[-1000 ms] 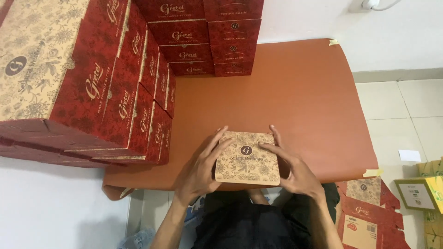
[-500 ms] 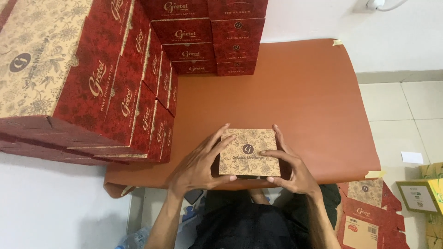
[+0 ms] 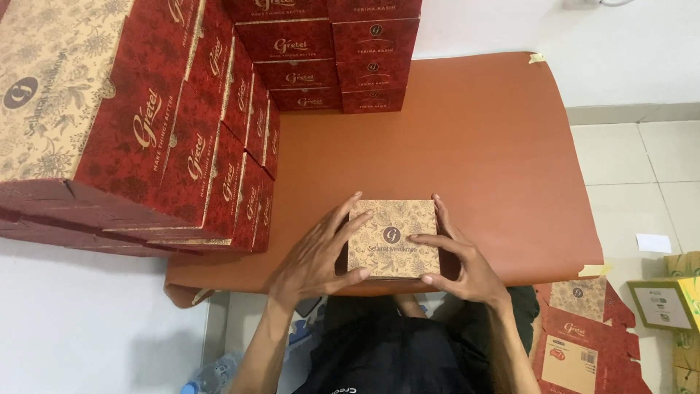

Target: The person folds flat cardboard pieces into small rectangular boxes by hand, aligning flaps and tucking tabs to form the structure. Completed boxes are stacked on the table. The person repeats the folding process for multiple units throughout the clip.

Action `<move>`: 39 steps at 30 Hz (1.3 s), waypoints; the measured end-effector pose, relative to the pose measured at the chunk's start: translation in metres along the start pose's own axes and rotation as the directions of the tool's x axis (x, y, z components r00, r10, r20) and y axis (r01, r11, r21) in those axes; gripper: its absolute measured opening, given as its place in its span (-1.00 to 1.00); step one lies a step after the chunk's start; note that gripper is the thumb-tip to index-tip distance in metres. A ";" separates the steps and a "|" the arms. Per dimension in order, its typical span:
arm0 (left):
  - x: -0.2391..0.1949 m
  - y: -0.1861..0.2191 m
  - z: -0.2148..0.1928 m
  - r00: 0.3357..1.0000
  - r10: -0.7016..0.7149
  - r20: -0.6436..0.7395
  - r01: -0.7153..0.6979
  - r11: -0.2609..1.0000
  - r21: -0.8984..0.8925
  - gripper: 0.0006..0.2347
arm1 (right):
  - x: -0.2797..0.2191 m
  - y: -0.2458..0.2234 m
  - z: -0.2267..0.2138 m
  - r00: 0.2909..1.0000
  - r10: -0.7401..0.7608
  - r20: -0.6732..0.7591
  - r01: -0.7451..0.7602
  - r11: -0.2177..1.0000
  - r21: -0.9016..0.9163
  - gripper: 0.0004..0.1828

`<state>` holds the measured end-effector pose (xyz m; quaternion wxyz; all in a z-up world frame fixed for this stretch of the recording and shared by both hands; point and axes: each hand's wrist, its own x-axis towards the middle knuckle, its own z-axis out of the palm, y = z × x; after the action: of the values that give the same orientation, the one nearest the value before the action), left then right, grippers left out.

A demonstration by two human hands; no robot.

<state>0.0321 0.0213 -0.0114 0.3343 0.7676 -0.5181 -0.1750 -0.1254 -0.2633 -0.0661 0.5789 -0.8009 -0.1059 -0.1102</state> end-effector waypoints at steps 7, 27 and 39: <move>-0.003 0.012 0.011 0.997 -0.005 -0.082 0.013 0.996 0.094 -0.20 | 0.003 -0.032 0.006 0.998 0.059 -0.020 -0.061 0.993 -0.106 -0.49; 0.013 0.043 0.091 0.867 -0.209 -0.453 0.211 0.976 -0.047 -0.47 | -0.027 -0.028 0.038 0.944 0.132 -0.301 -0.263 0.852 -0.453 -0.03; 0.006 0.025 0.102 0.837 -0.170 -0.520 0.084 0.979 -0.185 -0.42 | -0.008 0.019 -0.026 0.802 0.105 -0.588 -0.449 0.756 -0.477 -0.42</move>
<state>-0.0453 -0.0244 -0.0668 0.5109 0.7905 -0.3375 -0.0166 -0.1284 -0.2940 -0.0777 0.3140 -0.8851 0.2221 -0.2622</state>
